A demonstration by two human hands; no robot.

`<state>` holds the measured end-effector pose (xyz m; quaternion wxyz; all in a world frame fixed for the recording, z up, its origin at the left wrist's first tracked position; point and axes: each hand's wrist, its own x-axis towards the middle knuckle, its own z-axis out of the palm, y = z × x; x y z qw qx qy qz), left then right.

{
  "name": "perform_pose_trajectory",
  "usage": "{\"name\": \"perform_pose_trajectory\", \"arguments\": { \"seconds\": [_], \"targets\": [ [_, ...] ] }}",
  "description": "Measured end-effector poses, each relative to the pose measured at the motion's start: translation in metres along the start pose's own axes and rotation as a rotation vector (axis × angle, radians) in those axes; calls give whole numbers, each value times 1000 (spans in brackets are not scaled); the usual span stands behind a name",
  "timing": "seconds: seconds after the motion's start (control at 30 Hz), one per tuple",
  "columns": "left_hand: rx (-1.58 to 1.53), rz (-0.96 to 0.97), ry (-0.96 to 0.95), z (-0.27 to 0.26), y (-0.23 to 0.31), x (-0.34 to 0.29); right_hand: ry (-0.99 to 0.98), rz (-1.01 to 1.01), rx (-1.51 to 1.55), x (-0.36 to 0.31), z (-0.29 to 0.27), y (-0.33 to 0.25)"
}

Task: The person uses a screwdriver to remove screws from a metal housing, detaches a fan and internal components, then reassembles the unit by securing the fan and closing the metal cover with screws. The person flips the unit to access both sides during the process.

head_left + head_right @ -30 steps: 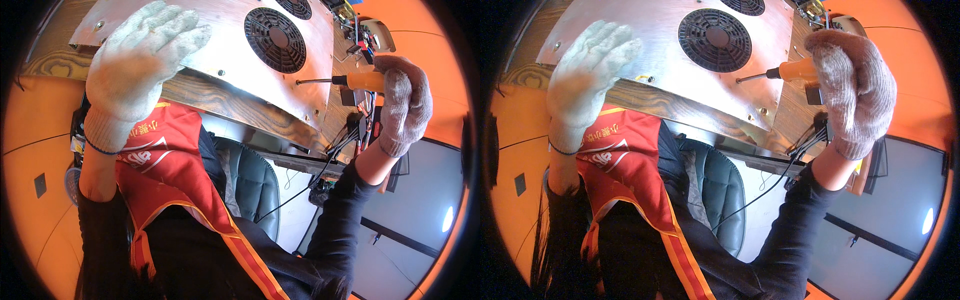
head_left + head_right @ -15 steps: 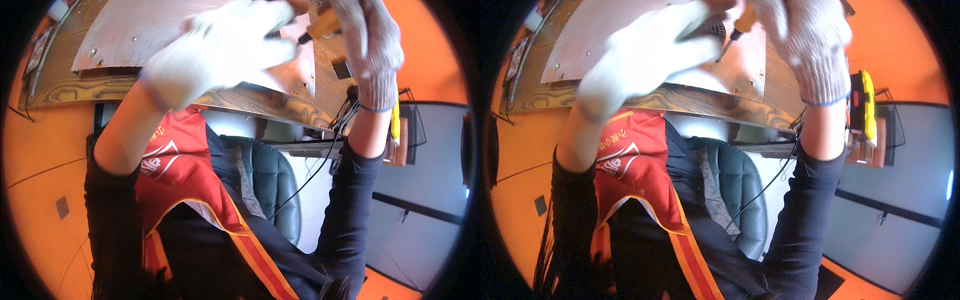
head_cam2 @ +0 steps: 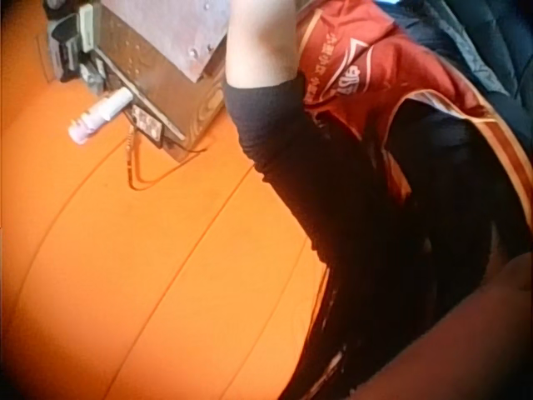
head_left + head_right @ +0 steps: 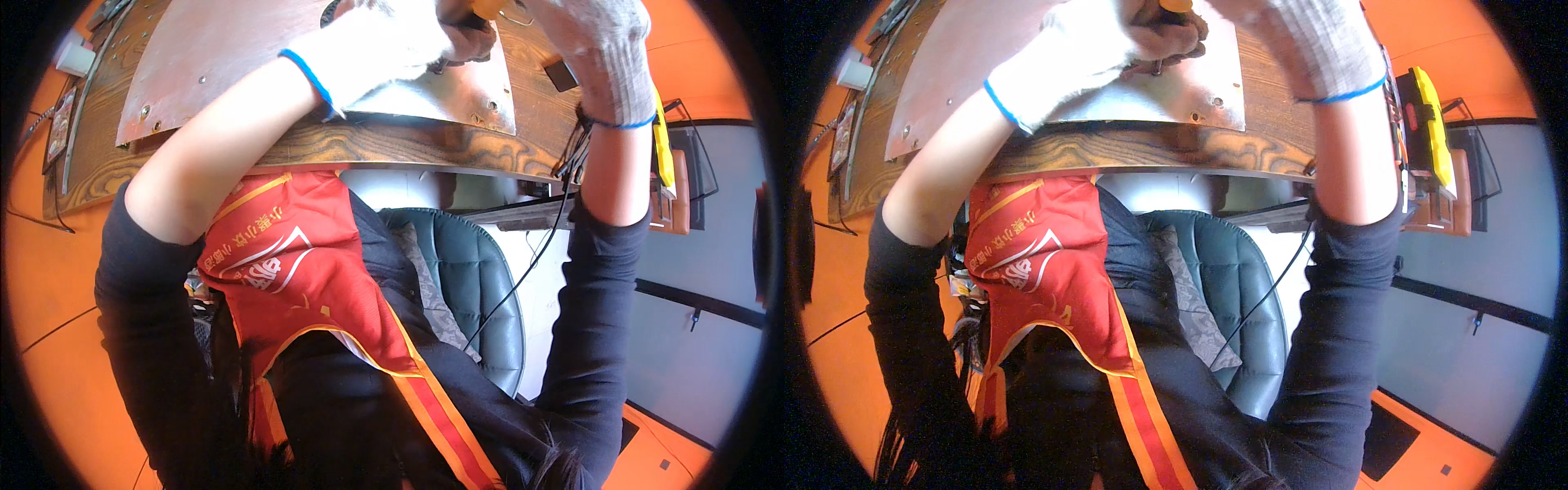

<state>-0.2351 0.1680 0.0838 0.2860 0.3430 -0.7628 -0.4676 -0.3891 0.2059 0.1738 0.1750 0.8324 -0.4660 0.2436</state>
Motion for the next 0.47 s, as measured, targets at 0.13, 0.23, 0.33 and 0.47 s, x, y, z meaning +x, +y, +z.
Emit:
{"name": "perform_pose_trajectory", "arguments": {
  "seconds": [0.13, 0.23, 0.33, 0.47],
  "targets": [
    [-124, 304, -137, -14, -9, 2, 56, -270, 310, 3, 13, 15],
    [67, 275, -92, -23, -1, -11, 84, -284, 199, 5, 9, 16],
    [279, 122, 30, -4, 15, -8, 1, -115, -48, -10, -20, 6],
    [199, 156, -77, -12, 25, -13, -40, 19, -125, -23, -26, -7]
  ]
}}
